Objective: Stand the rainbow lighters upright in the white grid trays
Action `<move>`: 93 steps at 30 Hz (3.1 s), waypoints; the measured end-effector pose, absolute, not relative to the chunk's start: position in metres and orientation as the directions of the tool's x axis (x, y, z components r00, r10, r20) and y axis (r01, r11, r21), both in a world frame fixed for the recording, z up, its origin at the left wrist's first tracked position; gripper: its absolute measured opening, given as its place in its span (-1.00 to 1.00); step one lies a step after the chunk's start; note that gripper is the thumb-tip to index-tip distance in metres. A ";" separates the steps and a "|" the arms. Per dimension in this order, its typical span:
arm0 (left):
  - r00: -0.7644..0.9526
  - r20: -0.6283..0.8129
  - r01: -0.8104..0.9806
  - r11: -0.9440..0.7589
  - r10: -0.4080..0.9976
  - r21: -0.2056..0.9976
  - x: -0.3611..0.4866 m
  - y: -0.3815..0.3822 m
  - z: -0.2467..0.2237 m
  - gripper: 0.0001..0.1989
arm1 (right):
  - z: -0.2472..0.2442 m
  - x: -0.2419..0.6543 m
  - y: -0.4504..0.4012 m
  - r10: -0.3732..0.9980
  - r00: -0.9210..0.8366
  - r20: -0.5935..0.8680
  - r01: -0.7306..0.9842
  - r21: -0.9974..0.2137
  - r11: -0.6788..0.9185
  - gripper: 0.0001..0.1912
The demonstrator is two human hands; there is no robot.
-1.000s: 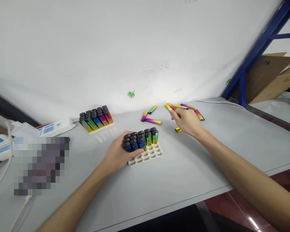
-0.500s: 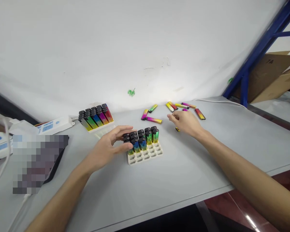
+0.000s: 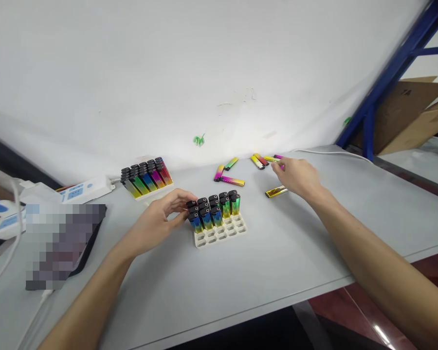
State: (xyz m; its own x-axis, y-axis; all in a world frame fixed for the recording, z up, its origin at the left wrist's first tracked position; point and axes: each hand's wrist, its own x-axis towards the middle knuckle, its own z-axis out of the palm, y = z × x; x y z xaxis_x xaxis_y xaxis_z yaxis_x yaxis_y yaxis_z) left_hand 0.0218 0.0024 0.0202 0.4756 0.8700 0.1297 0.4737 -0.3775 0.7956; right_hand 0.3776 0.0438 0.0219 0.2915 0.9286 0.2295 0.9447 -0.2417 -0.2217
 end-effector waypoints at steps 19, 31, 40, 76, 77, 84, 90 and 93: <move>0.141 0.705 0.405 -0.691 0.695 0.599 0.067 -0.032 0.066 -0.63 | 0.019 0.366 0.043 0.966 0.223 0.132 0.959 -0.205 -0.194 -0.58; 0.577 0.406 0.659 -0.697 0.709 0.283 0.094 -0.034 0.044 -0.79 | 0.021 0.372 0.042 0.980 0.158 0.121 0.970 -0.206 -0.131 -0.63; 0.634 0.381 0.658 -0.728 0.673 0.190 0.089 -0.031 0.041 -0.81 | 0.018 0.373 0.043 0.985 0.142 0.094 0.969 -0.218 -0.119 -0.60; 0.398 0.538 0.708 -0.622 0.743 0.334 0.037 -0.010 0.025 -0.61 | 0.018 0.384 0.043 0.985 0.144 -0.095 0.980 -0.123 -0.155 -0.53; 0.374 0.515 0.700 -0.599 0.771 0.390 0.033 -0.007 0.020 -0.56 | 0.015 0.382 0.044 0.990 0.113 -0.082 0.980 -0.156 -0.125 -0.55; 0.433 0.173 0.713 -0.454 0.885 0.534 0.024 -0.006 -0.008 -0.30 | 0.001 0.369 0.047 0.995 -0.094 0.033 0.947 -0.307 0.099 -0.87; 0.324 0.071 0.789 -0.311 0.943 0.529 0.034 -0.012 -0.006 -0.34 | -0.004 0.356 0.043 0.992 -0.092 0.087 0.639 -0.759 0.126 -0.78; 0.333 0.061 0.784 -0.312 0.941 0.537 0.037 -0.012 -0.004 -0.47 | -0.006 0.346 0.041 0.999 -0.053 -0.008 0.352 -0.936 0.011 -0.66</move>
State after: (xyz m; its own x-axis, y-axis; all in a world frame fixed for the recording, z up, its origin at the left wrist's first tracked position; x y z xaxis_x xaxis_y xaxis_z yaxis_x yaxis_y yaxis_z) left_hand 0.0371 -0.0117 -0.0044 0.3327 0.9411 0.0606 0.7838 -0.3117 0.5370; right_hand 0.3462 0.0411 -0.0055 -0.0532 0.9986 -0.0079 0.3515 0.0113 -0.9361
